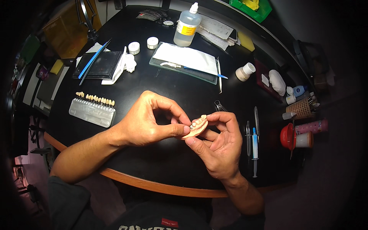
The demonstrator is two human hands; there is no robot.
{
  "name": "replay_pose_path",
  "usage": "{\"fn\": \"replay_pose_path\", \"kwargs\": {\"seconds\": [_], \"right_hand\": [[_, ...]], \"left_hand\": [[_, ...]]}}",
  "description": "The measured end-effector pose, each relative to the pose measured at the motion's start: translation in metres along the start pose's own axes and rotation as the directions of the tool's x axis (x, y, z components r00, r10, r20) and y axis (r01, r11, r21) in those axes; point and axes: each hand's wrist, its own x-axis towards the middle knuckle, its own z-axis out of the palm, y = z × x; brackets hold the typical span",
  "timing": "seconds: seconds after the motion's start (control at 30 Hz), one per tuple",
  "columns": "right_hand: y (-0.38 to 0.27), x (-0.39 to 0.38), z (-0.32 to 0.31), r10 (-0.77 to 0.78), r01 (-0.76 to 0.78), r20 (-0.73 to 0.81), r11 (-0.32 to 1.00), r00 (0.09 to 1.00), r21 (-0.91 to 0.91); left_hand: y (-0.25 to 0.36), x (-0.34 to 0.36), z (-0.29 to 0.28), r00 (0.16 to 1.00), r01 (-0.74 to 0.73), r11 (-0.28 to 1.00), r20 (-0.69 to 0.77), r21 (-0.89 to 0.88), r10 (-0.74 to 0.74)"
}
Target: The person fits a dental implant into a partial denture model by hand, then uses a white cloth to wipe the surface of the denture.
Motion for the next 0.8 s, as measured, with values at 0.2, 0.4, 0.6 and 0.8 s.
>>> {"fn": "replay_pose_path", "kwargs": {"seconds": [0.2,0.4,0.6,0.8], "right_hand": [[0.0010,-0.0010,0.0023,-0.033,0.033,0.000,0.999,0.999,-0.035],[0.0011,-0.0012,0.0044,-0.089,0.088,-0.015,0.995,0.996,-0.052],[0.0004,-0.0011,0.0040,-0.084,0.084,-0.003,0.996,0.996,-0.027],[-0.0002,-0.0010,0.0030,-0.059,0.059,-0.004,0.998,0.998,-0.036]], "left_hand": [[-0.0029,0.0003,0.0007,1.000,-0.007,0.999,0.016,-0.051,0.008],[-0.0021,-0.0001,0.0010,0.999,-0.030,0.997,0.019,-0.066,0.031],[-0.0035,0.0002,0.0010,0.999,-0.037,0.998,0.020,-0.048,0.038],[-0.0029,0.0000,0.0004,0.999,-0.037,0.998,0.023,-0.048,0.038]]}}
